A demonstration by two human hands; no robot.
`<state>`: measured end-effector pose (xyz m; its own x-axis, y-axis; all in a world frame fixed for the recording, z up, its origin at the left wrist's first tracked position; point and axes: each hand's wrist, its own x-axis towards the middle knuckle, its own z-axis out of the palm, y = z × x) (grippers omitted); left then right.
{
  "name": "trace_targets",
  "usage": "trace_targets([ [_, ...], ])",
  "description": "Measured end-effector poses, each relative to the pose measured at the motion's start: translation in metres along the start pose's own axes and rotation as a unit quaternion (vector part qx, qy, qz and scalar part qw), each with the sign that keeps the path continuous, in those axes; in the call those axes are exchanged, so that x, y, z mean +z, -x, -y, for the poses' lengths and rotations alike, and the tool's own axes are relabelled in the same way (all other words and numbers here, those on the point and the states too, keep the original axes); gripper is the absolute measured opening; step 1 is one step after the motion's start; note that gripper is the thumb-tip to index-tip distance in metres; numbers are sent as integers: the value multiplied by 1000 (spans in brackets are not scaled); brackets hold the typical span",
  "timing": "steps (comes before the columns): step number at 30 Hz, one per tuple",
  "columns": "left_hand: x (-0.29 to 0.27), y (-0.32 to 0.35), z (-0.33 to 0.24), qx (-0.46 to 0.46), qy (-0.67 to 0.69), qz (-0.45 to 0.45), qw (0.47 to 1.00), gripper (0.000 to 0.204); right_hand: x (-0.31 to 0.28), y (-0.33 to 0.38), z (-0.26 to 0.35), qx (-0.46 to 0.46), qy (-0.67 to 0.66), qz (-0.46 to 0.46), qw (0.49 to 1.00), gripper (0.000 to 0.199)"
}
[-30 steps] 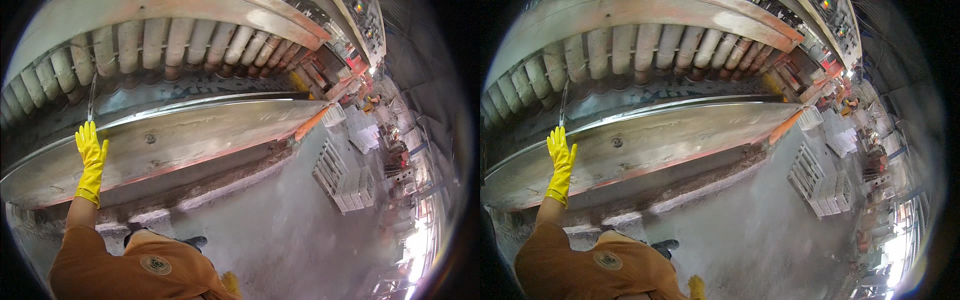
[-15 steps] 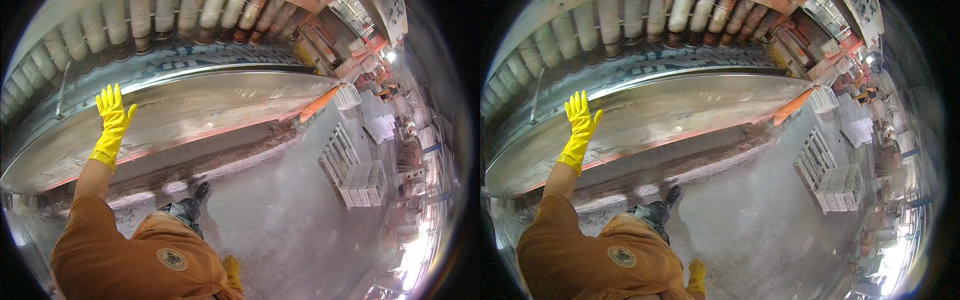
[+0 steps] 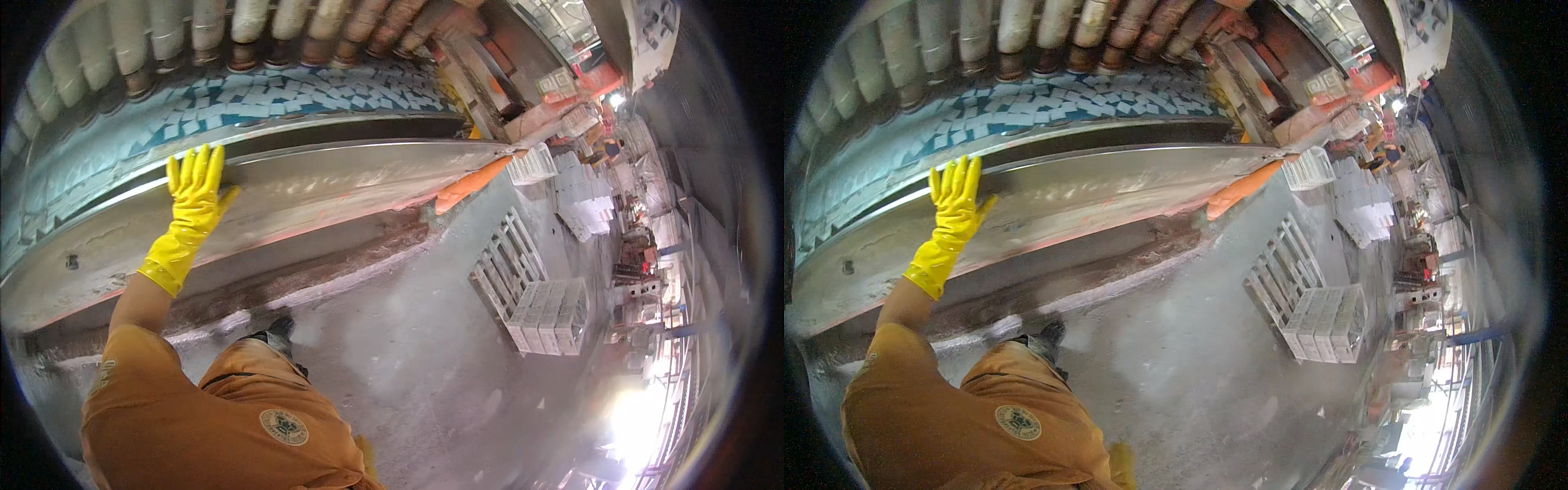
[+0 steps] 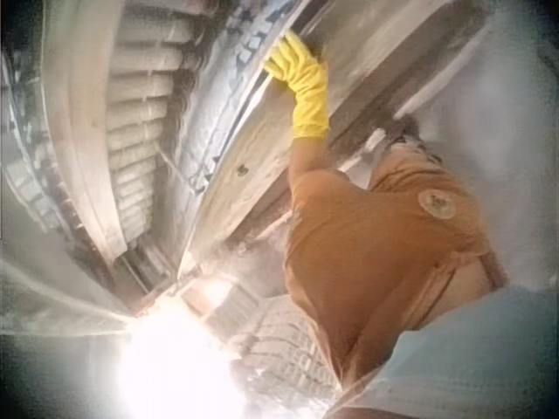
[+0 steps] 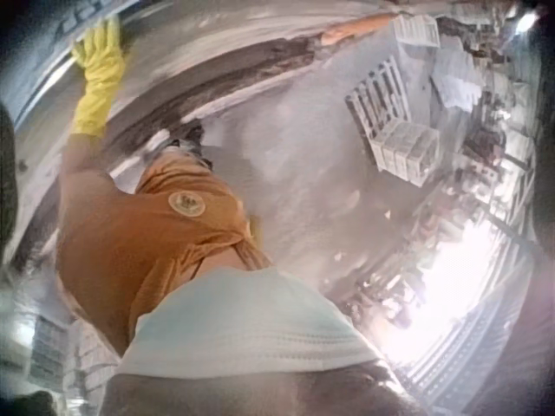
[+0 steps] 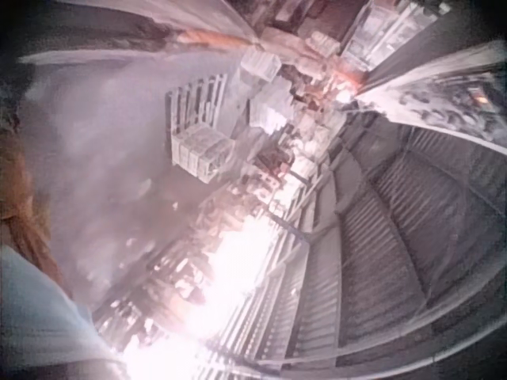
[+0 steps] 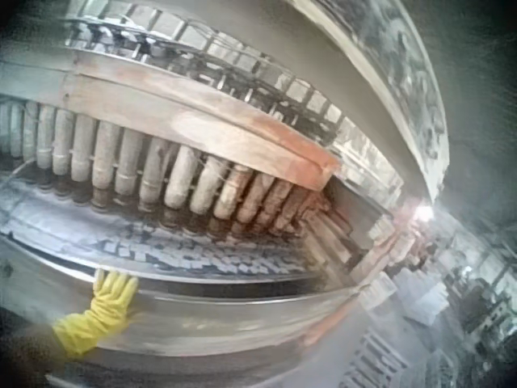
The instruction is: The person operates a conveyor belt system, repeatedly opening and closing a metal gate to allow small white rectangular tiles to move along the rollers. They also use a metal tool to adjust or clear items in a nearby basket.
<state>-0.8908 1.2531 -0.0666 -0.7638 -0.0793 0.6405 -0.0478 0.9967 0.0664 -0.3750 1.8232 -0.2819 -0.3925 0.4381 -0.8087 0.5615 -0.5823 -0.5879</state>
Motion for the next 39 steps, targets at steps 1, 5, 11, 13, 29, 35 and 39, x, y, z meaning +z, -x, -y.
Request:
trace_targets([
  [1, 7, -11, -25, 15, 19, 14, 1000, 94, -15, -14, 16, 6, -136, 18, 991, 38],
  [5, 27, -73, -130, 58, 97, 38, 993, 84, 40, -50, 97, -87, -13, -6, 996, 41],
  [11, 76, -118, -246, 2, 148, 21, 989, 73, 74, -56, 173, -124, 155, 42, 979, 40],
  [13, 81, -123, -261, -9, 137, 21, 990, 74, 65, -79, 178, -84, 194, 48, 976, 37],
  [29, 114, -156, -327, -120, -82, -115, 983, 63, -121, -334, 437, -32, 121, 20, 992, 17],
  [35, 155, -177, -363, -128, -126, -63, 982, 61, -66, -427, 542, -108, 4, 67, 992, 16],
  [39, 187, -197, -411, -167, -155, -66, 971, 60, -23, -450, 554, -161, 3, 96, 982, 19],
])
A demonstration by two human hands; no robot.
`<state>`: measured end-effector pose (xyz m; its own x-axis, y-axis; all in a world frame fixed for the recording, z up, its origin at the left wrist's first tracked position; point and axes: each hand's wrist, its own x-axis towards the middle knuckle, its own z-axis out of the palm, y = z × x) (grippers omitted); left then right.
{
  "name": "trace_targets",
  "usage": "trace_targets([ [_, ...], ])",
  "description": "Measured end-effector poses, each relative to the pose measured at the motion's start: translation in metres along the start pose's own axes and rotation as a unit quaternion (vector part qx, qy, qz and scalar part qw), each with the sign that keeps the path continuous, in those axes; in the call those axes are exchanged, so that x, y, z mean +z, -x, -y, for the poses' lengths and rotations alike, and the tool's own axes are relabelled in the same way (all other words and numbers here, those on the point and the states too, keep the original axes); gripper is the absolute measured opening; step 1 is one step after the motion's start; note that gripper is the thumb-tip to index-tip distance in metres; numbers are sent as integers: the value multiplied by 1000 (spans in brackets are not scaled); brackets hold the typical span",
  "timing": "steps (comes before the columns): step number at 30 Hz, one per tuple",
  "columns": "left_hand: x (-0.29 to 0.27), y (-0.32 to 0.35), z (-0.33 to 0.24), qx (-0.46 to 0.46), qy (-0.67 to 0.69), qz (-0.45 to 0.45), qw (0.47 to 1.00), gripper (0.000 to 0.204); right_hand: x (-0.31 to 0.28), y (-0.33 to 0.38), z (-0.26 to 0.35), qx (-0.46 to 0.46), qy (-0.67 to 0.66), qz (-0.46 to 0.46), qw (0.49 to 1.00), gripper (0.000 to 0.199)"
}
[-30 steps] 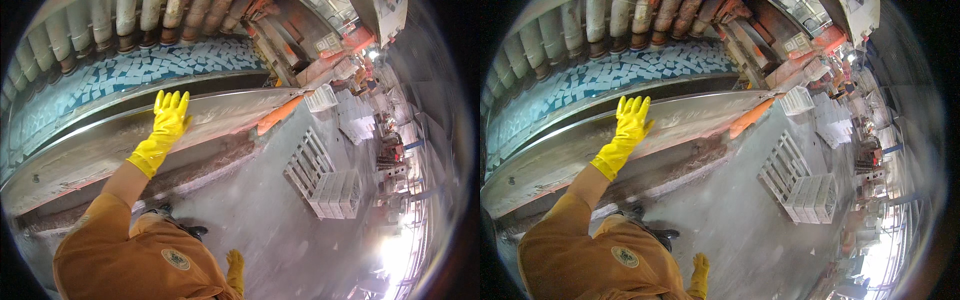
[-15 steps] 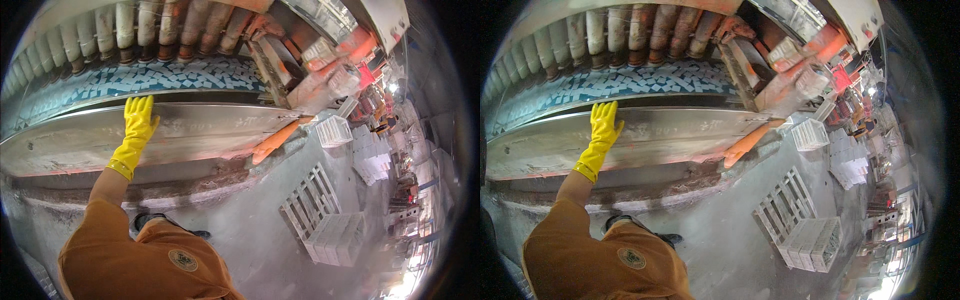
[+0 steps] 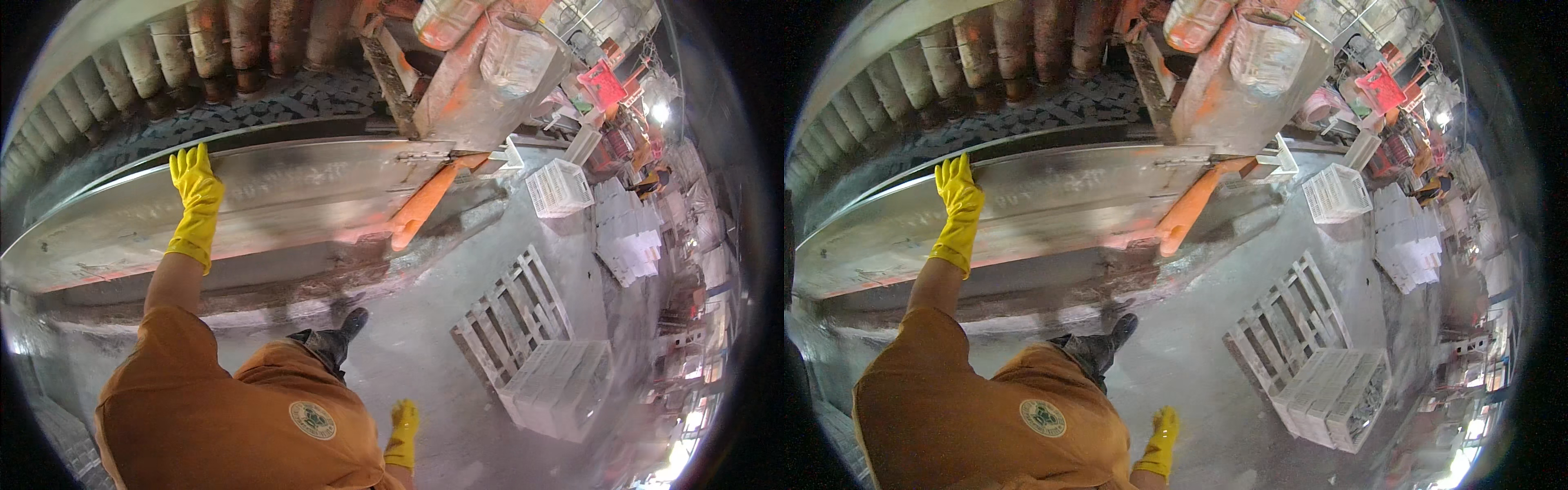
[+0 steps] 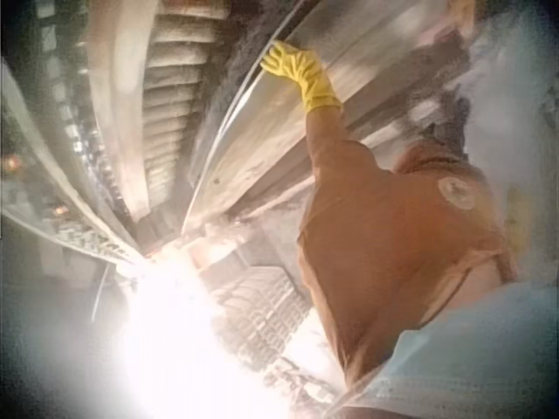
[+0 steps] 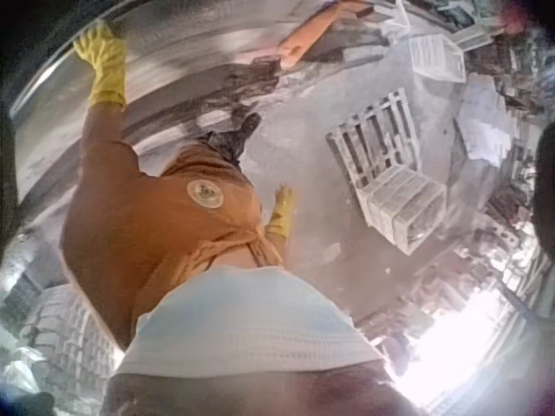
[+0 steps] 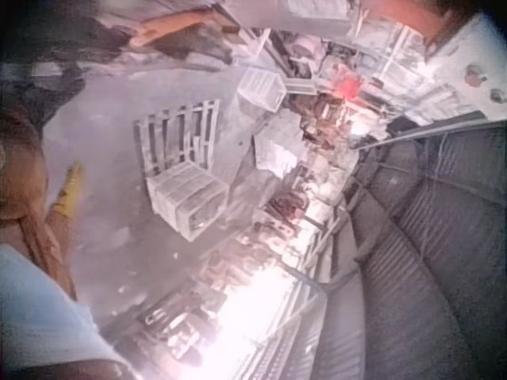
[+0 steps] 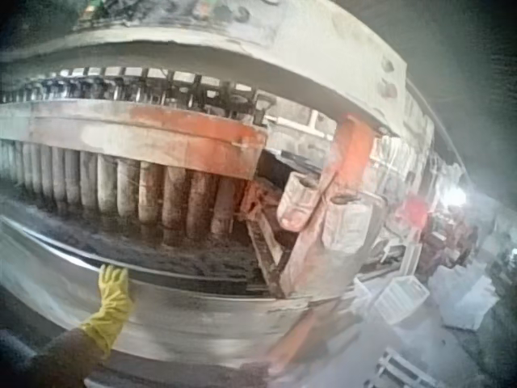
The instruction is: The person operates a conveyor belt system, repeatedly opening and closing a metal gate to allow small white rectangular tiles to move along the rollers. They also use a metal tool to adjust or clear items in a nearby basket.
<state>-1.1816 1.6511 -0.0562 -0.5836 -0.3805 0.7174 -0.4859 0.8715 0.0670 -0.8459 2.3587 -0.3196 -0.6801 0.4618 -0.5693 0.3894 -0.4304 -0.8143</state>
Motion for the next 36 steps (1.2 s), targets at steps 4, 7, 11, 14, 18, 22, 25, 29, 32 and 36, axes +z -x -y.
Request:
trace_targets([
  [4, 22, 5, -45, -67, -48, -54, 995, 63, 13, -7, 2, 118, 132, 42, 983, 22],
  [7, 47, 19, -37, -40, -28, -114, 992, 62, 18, -27, 27, 179, 208, 53, 960, 25],
  [11, 41, 22, -43, -33, -50, -116, 991, 68, 15, -85, 86, 211, 246, 27, 946, 28],
  [14, 46, 24, -37, -47, -88, -118, 988, 60, 14, -135, 133, 215, 249, 7, 944, 31],
  [18, 37, 17, -54, -39, -92, -134, 986, 45, 28, -205, 199, 197, 218, -9, 956, 34],
  [22, 32, 10, -56, -84, -140, -106, 981, 48, 76, -287, 252, 146, 199, 68, 967, 37],
  [25, 38, 25, -60, -165, -175, -75, 968, 69, 135, -354, 280, 92, 223, 152, 958, 38],
  [29, 37, 35, -91, -213, -132, -68, 966, 99, 198, -385, 335, 91, 273, 179, 941, 35],
  [32, 44, 86, -138, -254, -111, 15, 961, 93, 194, -418, 341, 132, 254, 209, 935, 32],
  [36, 58, 175, -304, -211, -93, 512, 827, 70, 131, -470, 360, 162, 233, 202, 937, 26],
])
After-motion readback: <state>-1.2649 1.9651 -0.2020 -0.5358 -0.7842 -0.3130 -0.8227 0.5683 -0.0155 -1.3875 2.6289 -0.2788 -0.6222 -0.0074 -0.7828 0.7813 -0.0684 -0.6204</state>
